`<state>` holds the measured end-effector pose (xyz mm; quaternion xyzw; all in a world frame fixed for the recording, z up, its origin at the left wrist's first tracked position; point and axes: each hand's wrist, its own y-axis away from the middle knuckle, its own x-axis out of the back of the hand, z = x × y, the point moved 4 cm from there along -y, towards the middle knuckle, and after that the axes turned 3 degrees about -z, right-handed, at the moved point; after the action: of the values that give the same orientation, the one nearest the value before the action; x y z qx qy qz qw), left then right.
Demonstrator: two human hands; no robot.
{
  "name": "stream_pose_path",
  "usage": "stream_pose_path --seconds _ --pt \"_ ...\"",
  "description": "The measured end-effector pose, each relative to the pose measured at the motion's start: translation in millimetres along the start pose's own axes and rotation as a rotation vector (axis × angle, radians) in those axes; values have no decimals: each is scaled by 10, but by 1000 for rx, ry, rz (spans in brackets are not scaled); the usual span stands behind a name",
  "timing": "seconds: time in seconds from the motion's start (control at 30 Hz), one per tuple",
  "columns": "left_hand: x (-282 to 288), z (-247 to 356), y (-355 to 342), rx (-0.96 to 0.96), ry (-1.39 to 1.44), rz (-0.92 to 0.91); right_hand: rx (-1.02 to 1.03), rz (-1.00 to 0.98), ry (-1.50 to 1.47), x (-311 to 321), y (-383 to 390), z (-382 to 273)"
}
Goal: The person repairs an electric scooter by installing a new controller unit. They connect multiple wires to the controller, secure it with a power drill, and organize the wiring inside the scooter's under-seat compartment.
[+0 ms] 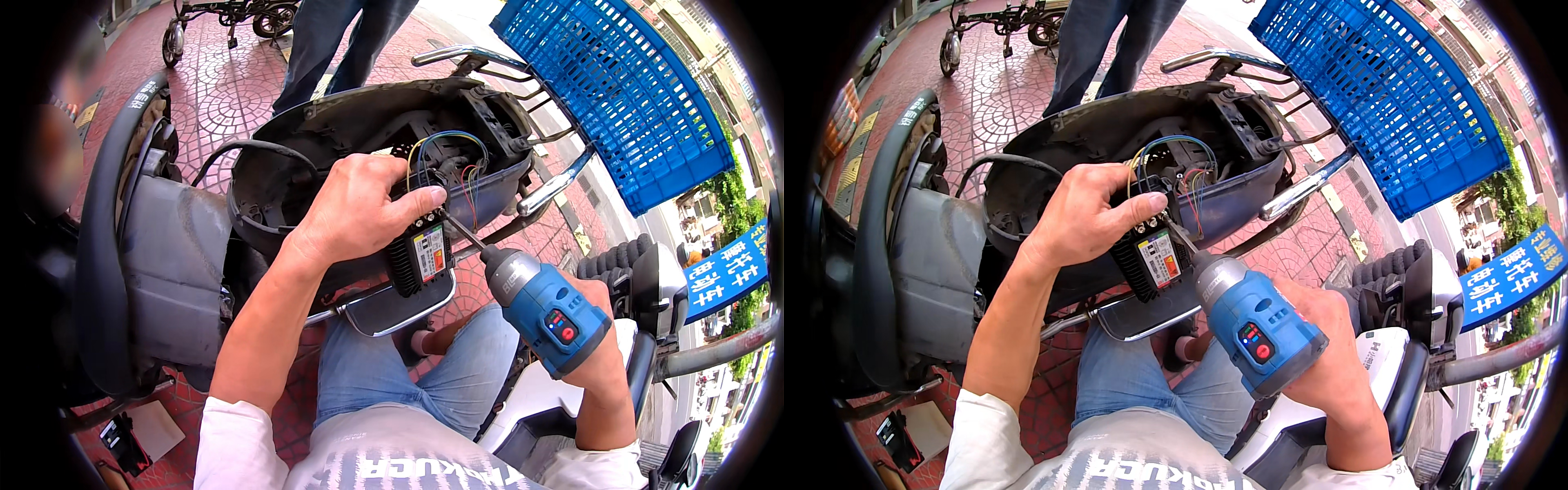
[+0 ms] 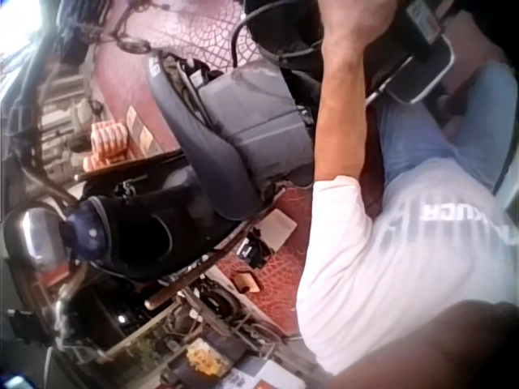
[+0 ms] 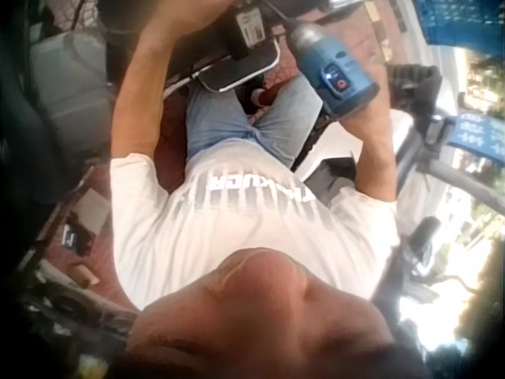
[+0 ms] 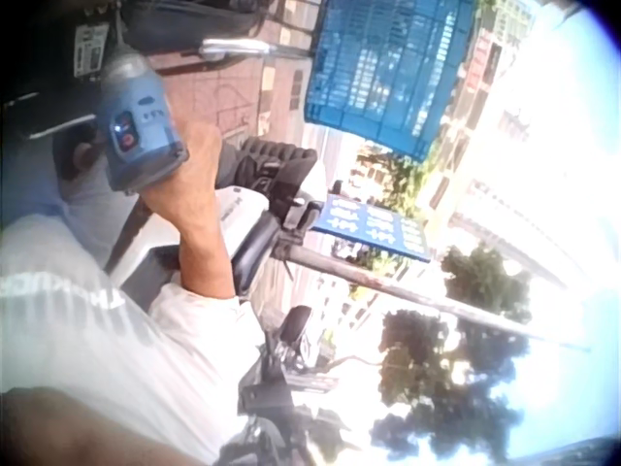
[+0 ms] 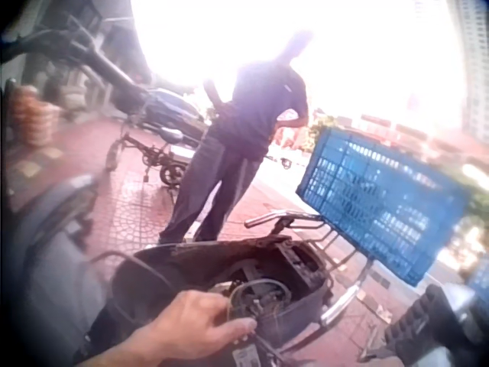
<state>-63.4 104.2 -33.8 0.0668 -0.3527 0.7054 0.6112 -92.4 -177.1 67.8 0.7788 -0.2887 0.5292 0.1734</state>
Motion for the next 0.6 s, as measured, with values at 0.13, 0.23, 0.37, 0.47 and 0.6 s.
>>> stream_pose_path --seconds 0.13,0.23,0.37,0.47,0.6 --pt "-4 45 -6 -60 15 42 9 28 -29 -11 12 -27" --pt "1 59 -11 -11 -2 6 -18 30 -42 -16 -12 -47" --pt "-10 24 -2 153 94 -49 -74 25 -53 -18 -11 -16" --pt "-30 10 0 204 287 -82 -25 38 3 -48 -19 -14" --pt "-69 -13 -51 197 337 -93 4 101 -59 -49 -9 -2"
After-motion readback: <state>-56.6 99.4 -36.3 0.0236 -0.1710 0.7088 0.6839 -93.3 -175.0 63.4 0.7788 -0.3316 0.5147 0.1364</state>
